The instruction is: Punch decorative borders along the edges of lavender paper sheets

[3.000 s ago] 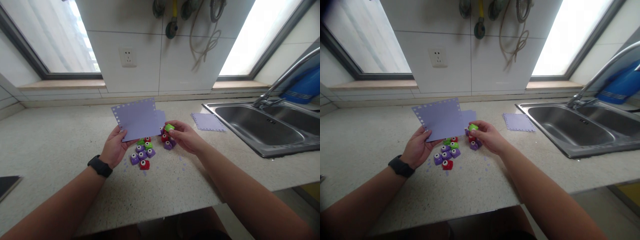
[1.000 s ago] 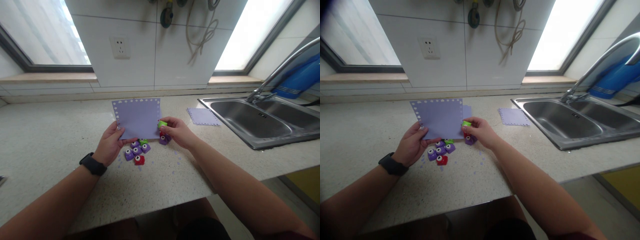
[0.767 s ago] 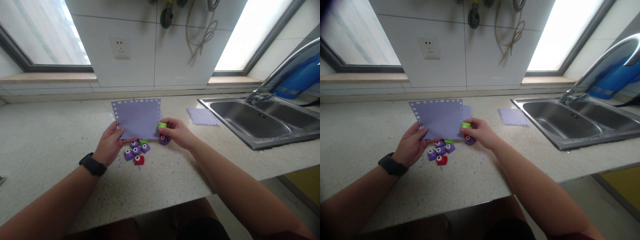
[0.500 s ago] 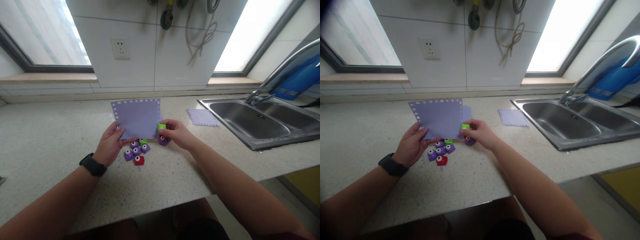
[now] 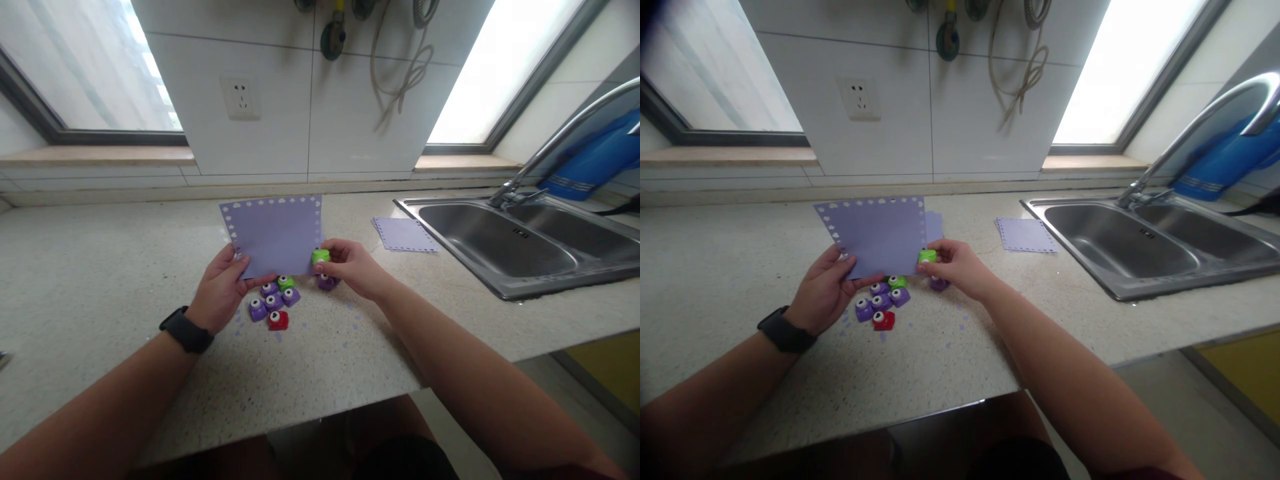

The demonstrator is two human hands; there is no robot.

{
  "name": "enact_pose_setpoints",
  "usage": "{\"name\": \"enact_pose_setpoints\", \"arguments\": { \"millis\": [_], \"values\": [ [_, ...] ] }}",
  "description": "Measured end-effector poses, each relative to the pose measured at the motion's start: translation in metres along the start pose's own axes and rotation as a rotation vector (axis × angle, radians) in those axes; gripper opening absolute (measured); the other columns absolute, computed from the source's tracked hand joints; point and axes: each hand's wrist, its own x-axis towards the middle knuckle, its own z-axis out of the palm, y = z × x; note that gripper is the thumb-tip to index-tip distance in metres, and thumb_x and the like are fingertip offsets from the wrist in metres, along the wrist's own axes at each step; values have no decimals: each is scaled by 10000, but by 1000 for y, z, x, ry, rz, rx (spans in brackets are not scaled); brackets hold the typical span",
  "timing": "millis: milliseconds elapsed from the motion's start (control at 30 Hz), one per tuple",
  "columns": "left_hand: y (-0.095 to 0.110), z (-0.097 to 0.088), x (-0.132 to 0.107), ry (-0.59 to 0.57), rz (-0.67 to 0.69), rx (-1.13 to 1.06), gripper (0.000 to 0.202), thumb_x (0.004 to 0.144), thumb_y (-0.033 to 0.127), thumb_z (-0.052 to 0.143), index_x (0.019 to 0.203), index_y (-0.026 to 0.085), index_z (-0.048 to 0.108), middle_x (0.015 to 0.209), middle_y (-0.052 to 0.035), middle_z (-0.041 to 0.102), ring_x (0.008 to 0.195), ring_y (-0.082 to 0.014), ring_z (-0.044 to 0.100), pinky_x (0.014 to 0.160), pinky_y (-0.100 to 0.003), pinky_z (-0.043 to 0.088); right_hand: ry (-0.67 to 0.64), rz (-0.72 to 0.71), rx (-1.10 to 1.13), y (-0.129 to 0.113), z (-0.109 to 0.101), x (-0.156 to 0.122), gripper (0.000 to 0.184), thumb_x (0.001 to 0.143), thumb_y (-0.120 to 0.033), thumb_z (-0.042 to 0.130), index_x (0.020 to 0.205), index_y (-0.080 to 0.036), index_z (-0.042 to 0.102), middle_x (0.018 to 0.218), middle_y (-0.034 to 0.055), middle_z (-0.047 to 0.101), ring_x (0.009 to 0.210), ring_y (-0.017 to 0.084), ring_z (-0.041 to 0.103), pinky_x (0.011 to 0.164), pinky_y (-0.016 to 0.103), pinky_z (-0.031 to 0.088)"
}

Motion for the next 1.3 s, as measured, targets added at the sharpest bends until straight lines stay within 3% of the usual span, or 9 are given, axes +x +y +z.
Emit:
{"name": "enact_pose_setpoints", "arguments": {
  "millis": [533,1300],
  "values": [
    [1,2,0,0,-15,-14,341,971,195,659,1308,245,672,1476,-71,632,1227,-274,680,834,-425,712,-5,4,-15,0,0,0,403,647,-299,983,959,-185,754,874,15,753,744,133,680,666,271,549],
    [3,2,-3,-26,3,62,364,964,258,688,1325,263,649,1513,-76,609,1304,-301,645,885,-461,695,38,32,-43,-9,6,-3,421,572,-293,995,865,-178,715,770,-5,731,665,119,661,607,256,526]
  ]
}}
